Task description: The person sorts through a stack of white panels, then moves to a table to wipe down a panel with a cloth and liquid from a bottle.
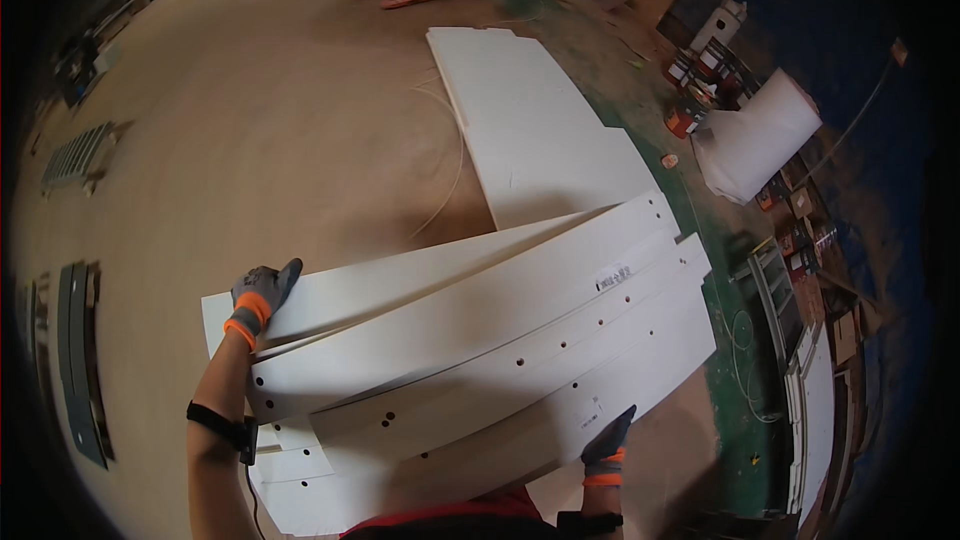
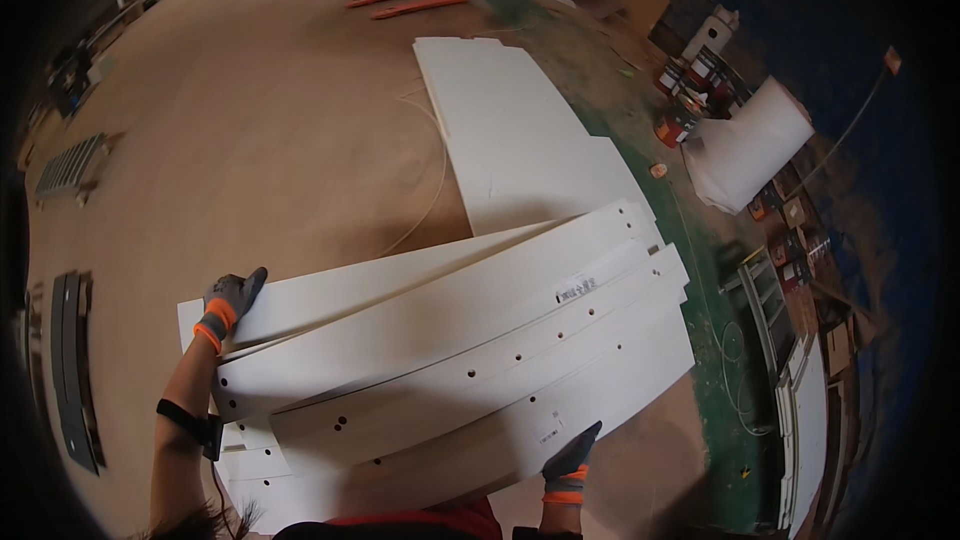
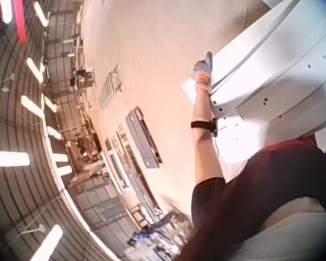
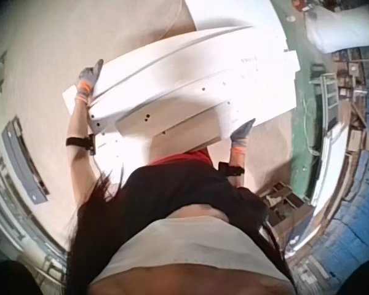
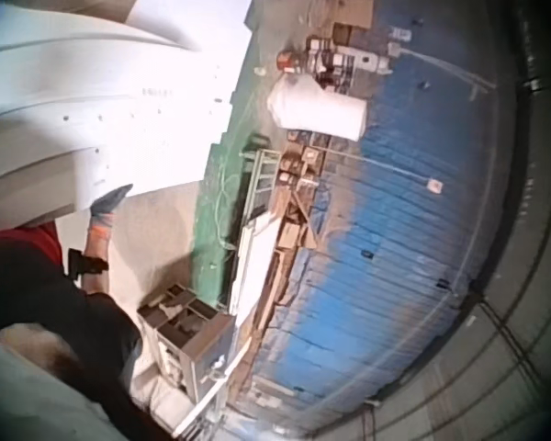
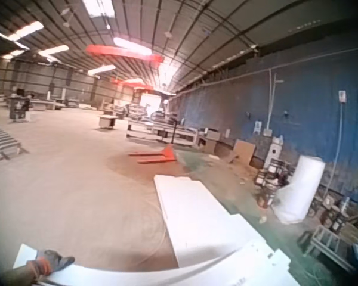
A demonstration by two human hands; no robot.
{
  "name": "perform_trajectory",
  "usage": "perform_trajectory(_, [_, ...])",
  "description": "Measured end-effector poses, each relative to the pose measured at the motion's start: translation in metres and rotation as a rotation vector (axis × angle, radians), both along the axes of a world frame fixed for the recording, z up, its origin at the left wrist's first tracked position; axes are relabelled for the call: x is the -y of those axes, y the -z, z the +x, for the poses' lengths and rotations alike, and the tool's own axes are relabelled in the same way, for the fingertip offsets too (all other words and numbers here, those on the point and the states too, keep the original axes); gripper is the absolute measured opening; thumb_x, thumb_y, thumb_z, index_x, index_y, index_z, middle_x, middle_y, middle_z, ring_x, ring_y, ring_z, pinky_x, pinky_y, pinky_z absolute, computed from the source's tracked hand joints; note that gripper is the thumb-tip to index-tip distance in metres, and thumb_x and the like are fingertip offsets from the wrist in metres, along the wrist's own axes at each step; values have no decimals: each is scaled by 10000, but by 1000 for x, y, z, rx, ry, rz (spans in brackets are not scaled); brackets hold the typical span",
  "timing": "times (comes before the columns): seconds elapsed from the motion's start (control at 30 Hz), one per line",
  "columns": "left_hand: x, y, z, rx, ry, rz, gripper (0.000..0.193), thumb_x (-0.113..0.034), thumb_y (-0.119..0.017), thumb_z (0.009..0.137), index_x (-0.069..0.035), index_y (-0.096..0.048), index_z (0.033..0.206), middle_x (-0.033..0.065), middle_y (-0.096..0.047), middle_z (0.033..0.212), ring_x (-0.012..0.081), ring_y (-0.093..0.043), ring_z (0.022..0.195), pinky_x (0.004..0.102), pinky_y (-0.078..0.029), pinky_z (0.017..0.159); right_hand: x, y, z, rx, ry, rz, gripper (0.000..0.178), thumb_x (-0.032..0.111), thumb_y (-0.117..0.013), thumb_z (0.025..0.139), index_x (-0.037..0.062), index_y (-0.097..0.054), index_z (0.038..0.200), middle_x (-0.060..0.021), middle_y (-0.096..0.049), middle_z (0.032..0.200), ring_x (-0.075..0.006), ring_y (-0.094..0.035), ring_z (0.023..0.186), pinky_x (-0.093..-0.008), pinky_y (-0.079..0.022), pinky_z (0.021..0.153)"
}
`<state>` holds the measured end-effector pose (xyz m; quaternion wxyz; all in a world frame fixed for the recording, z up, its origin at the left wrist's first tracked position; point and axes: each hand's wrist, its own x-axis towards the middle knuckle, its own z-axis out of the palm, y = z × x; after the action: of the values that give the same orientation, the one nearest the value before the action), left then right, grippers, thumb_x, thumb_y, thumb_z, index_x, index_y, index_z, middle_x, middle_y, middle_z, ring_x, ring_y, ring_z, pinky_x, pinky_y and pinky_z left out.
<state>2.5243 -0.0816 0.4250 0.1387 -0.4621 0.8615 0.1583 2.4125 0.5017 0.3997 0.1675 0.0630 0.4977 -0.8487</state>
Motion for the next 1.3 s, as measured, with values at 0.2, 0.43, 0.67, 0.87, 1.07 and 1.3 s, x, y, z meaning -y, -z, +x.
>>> perform_trajectory(0.2, [-31,24,31,-58,-64,-63,780,-703,-303,836,-40,-709,784,213,-660,877,377,-617,919,418,-463,834,-18,-8,-13,-13,44,41,747,635,-373,883,120,-304,1420,-69,-394,1408,-299,-394,1266,-457,-347,1035])
perform_trajectory(0.43, [-96,6,95,-43,-183,-54,775,-691,-322,838,-18,-697,749,232,-650,844,387,-621,881,442,-472,795,-60,-26,-3,-62,14,86,671,583,-375,915,96,-378,1376,-70,-476,1337,-268,-490,1172,-407,-408,985])
perform_trajectory(0.67, [-108,-2,107,-79,-160,-208,732,-681,-346,836,-52,-699,716,203,-653,794,394,-622,818,447,-476,752,-67,-7,-6,-44,23,-32,675,588,-400,902,105,-388,1373,-73,-484,1329,-255,-471,1196,-389,-370,1019])
perform_trajectory(0.87, [-153,-24,128,-25,-217,-199,749,-676,-342,843,-26,-690,713,233,-636,783,410,-618,812,457,-475,740,-113,6,-7,-43,-26,-8,719,600,-425,875,93,-367,1381,-58,-449,1360,-255,-446,1217,-405,-368,1017])
perform_trajectory(1.07, [-165,-26,120,-104,-225,-256,753,-637,-372,861,36,-640,654,268,-605,732,432,-599,764,470,-451,715,-99,-1,-26,-178,-22,-55,753,610,-472,841,84,-373,1370,-60,-453,1346,-255,-440,1219,-401,-365,1020])
perform_trajectory(1.3, [-181,-35,112,-118,-230,-319,737,-629,-370,866,16,-621,611,247,-578,656,418,-591,680,457,-444,638,-111,25,-39,-190,-28,-67,759,624,-420,865,77,-351,1386,-57,-422,1383,-246,-421,1243,-399,-334,1044])
